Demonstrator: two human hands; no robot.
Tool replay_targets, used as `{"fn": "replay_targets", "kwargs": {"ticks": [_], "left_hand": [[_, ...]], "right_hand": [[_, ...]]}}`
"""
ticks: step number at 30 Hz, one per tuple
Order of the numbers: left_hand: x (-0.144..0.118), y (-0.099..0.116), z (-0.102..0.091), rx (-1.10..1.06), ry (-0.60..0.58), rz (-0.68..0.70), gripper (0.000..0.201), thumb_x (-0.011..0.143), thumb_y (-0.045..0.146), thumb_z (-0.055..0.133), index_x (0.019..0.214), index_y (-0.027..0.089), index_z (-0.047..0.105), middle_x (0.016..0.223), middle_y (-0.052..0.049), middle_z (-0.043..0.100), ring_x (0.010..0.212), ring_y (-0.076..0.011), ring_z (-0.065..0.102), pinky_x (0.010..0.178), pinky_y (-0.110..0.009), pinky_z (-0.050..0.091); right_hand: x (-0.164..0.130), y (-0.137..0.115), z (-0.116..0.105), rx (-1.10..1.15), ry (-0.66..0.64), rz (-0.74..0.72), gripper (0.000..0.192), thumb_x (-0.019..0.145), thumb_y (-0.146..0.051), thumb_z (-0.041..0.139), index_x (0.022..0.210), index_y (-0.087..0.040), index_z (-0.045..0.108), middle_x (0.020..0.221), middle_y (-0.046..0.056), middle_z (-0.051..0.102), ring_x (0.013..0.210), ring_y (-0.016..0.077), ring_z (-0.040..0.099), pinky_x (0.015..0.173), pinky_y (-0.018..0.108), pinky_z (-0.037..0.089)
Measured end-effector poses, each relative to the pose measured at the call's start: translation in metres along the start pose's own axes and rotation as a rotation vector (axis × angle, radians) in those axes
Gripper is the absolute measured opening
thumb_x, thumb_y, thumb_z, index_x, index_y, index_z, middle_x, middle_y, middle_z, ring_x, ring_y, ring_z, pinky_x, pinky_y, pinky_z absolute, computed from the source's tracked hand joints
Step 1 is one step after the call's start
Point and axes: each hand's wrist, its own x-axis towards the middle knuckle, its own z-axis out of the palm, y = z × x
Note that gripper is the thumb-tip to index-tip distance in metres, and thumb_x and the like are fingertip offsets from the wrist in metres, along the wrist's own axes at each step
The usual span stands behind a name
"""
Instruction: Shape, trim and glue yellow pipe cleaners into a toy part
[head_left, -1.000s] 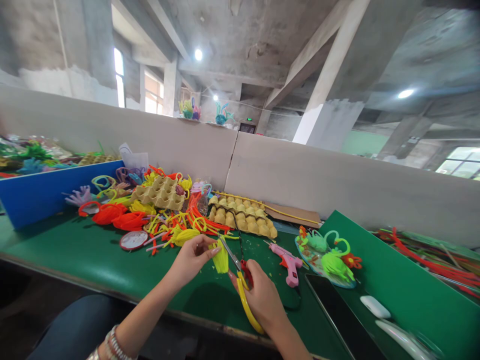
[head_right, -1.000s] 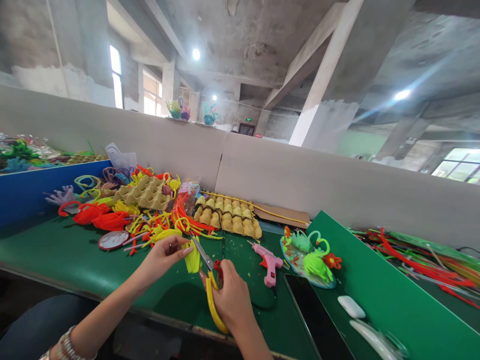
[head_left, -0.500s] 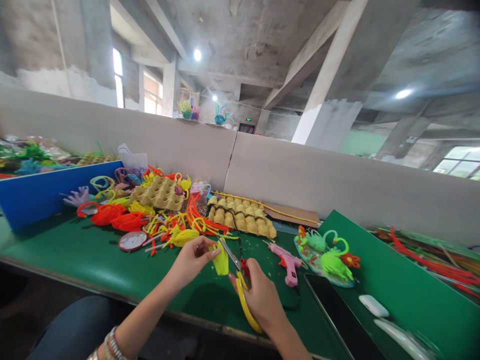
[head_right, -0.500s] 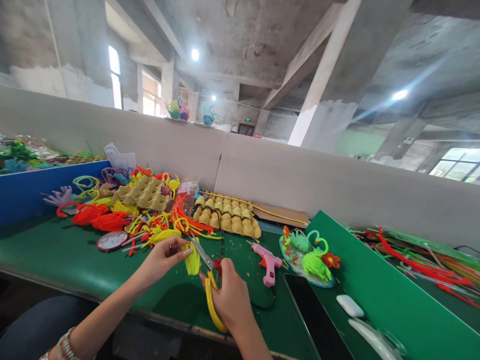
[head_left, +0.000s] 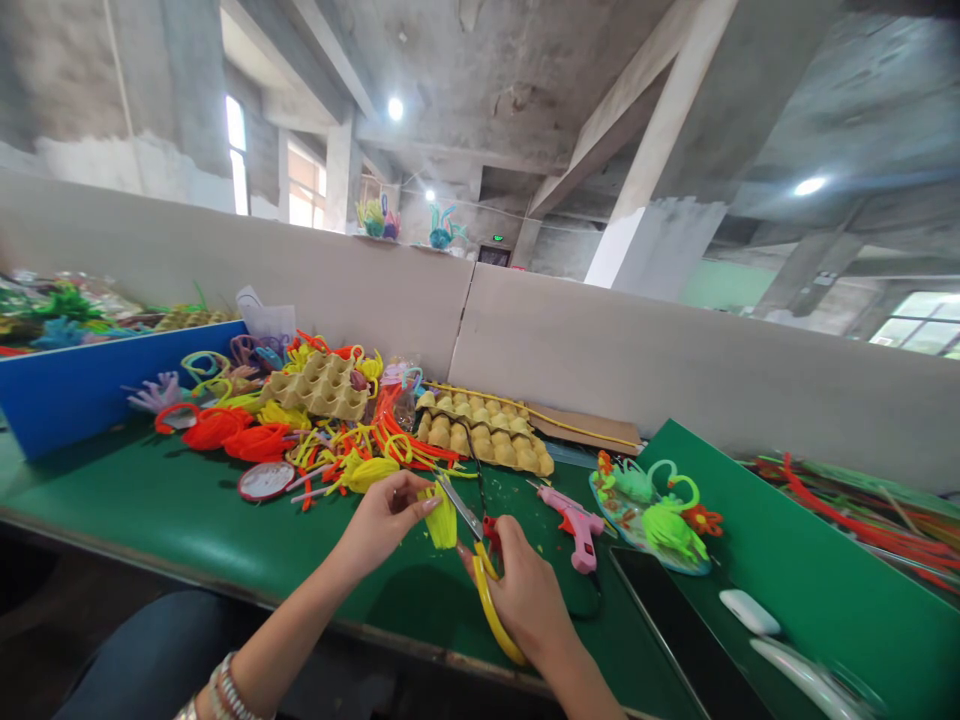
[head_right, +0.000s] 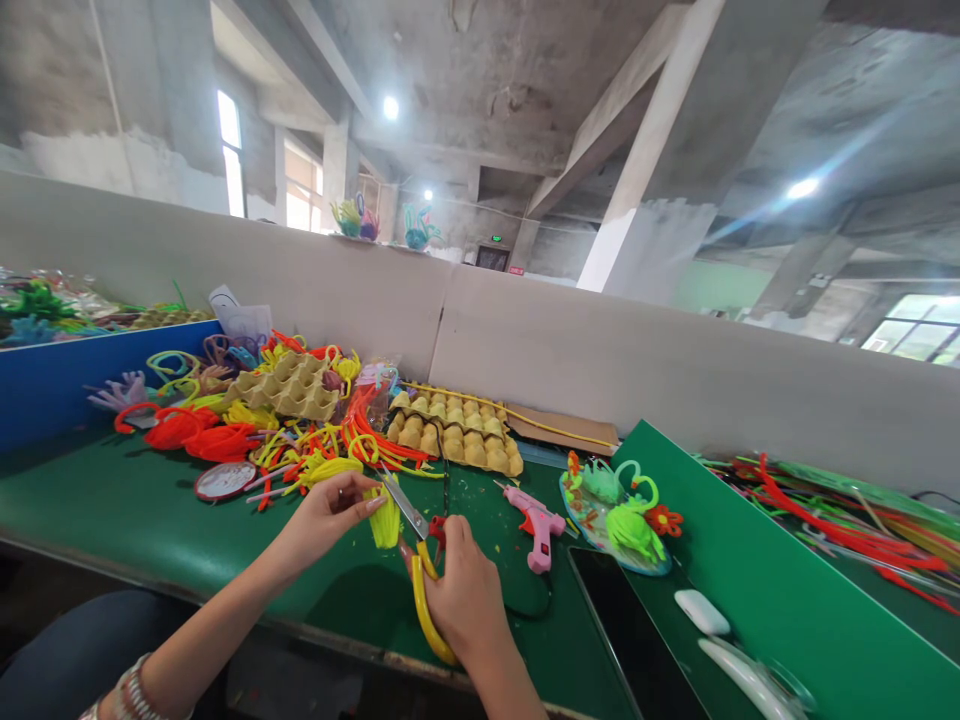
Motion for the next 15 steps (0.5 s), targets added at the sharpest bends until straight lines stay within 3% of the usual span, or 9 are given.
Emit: {"fn": "replay_targets", "kwargs": {"ticks": [15], "left_hand": [[0.0009, 0.0015, -0.0013, 0.015, -0.008, -0.002, 0.030, 0.066, 0.039, 0.068, 0.077, 0.013, 0.059, 0.055, 0.006, 0.045, 0.050, -0.0083, 0.039, 0.049, -0.021, 0.030]], "right_hand": [[0.0011, 0.0009, 0.0018, 0.061, -0.048, 0.042, 0.014, 0.078, -0.034, 0.044, 0.074, -0.025, 0.035, 0.071, -0.002, 0.054, 0.058, 0.0161, 0.056, 0.051, 0.024, 0.034]]}}
